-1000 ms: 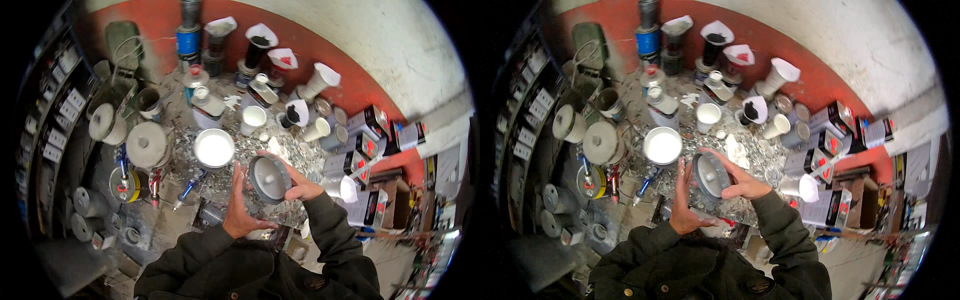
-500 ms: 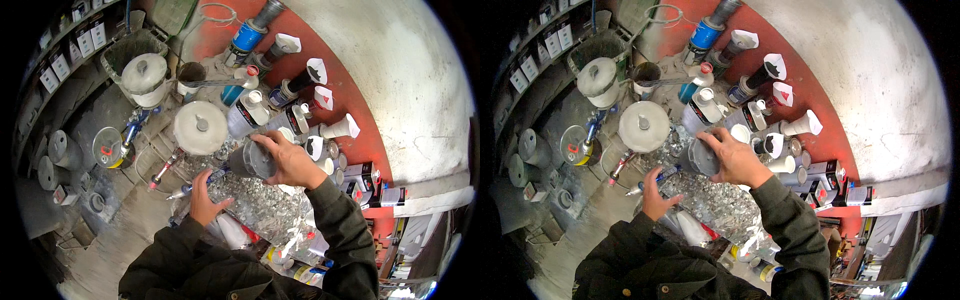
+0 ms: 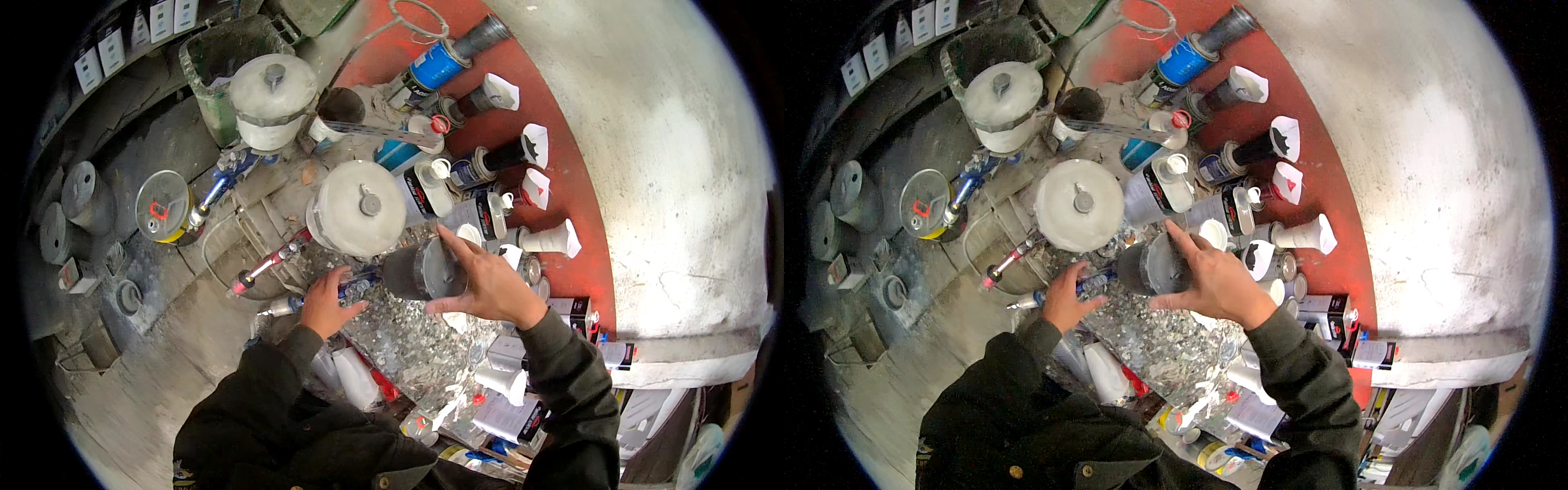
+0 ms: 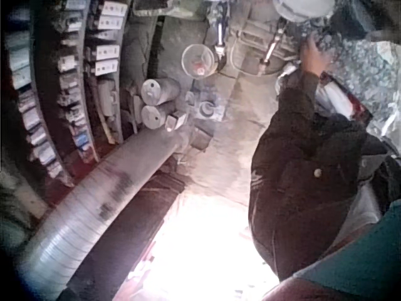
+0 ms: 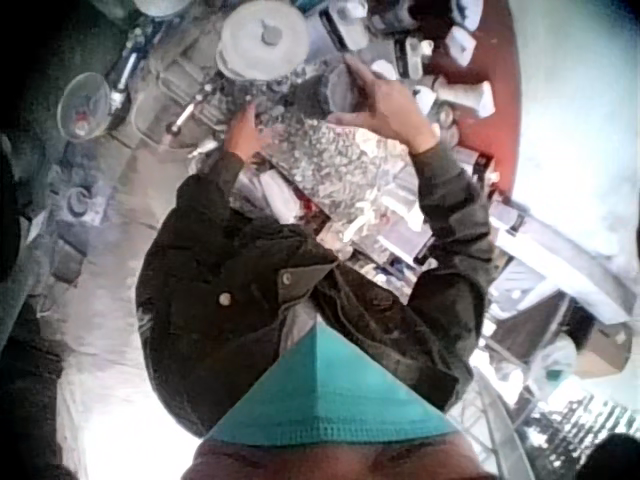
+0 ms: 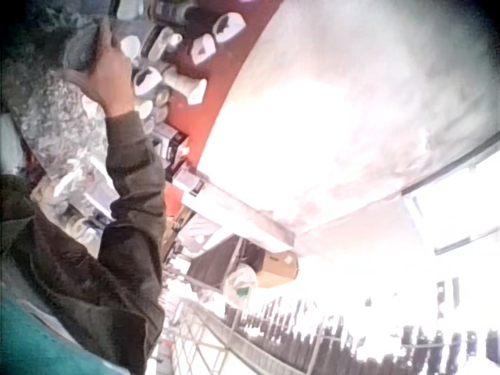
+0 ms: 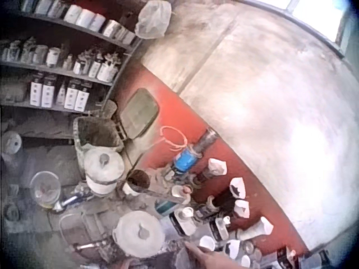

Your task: The person pours a white liquid from a metal can into a white plastic cup and stirs it with a metal ruler. They repeat this process, adding more liquid and stirring, then pour the mixture into a larger white container.

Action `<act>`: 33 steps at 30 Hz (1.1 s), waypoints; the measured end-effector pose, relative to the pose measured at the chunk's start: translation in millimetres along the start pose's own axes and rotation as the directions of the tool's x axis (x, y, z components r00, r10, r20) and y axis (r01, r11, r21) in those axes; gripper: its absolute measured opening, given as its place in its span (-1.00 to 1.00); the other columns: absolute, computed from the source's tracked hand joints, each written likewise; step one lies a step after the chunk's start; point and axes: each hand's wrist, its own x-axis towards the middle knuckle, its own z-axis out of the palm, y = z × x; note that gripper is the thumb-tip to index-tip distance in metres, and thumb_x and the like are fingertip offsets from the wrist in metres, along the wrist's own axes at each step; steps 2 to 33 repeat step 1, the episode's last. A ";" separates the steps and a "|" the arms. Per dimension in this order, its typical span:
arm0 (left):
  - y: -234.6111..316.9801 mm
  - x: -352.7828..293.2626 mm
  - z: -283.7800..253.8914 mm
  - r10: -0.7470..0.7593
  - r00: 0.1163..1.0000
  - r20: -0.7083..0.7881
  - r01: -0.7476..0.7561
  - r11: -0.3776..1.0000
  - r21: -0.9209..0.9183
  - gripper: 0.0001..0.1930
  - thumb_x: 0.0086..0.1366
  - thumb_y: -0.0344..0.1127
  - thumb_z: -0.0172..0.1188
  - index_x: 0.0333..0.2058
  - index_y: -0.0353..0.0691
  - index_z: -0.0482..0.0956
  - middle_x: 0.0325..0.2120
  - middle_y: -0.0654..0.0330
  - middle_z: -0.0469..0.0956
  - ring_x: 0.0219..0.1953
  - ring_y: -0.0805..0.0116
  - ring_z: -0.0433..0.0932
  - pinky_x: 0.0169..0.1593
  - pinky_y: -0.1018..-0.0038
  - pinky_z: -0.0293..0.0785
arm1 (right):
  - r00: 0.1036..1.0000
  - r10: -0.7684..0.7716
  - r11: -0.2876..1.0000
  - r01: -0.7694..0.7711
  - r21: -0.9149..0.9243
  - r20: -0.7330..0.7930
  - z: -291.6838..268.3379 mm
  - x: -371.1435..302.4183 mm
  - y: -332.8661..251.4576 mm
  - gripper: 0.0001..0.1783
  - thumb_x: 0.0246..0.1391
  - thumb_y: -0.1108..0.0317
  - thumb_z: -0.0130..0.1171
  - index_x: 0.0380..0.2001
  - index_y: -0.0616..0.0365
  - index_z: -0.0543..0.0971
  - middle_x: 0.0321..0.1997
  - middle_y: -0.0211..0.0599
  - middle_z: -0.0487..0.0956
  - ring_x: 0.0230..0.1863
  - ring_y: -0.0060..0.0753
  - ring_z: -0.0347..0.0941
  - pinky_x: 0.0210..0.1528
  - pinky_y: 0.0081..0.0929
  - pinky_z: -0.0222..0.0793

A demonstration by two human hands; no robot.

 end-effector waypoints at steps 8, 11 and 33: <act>1.2 3.5 -5.0 -0.069 0.996 0.060 0.070 0.998 0.001 -0.14 0.07 -0.01 0.52 0.28 -0.11 0.29 0.13 -0.09 0.43 0.17 -0.04 0.42 0.26 0.05 0.27 | 1.000 -0.007 1.000 0.007 -0.005 0.009 0.1 3.4 -0.3 0.38 -0.26 -0.23 0.55 0.53 -0.10 -0.04 0.44 0.14 0.22 0.11 0.24 0.51 0.08 -0.03 0.52; 1.2 3.5 -5.0 -0.069 0.996 0.060 0.070 0.998 0.001 -0.14 0.07 -0.01 0.52 0.28 -0.11 0.29 0.13 -0.09 0.43 0.17 -0.04 0.42 0.26 0.05 0.27 | 1.000 -0.007 1.000 0.007 -0.005 0.009 0.1 3.4 -0.3 0.38 -0.26 -0.23 0.55 0.53 -0.10 -0.04 0.44 0.14 0.22 0.11 0.24 0.51 0.08 -0.03 0.52; 1.2 3.5 -5.0 -0.069 0.996 0.060 0.070 0.998 0.001 -0.14 0.07 -0.01 0.52 0.28 -0.11 0.29 0.13 -0.09 0.43 0.17 -0.04 0.42 0.26 0.05 0.27 | 1.000 -0.007 1.000 0.007 -0.005 0.009 0.1 3.4 -0.3 0.38 -0.26 -0.23 0.55 0.53 -0.10 -0.04 0.44 0.14 0.22 0.11 0.24 0.51 0.08 -0.03 0.52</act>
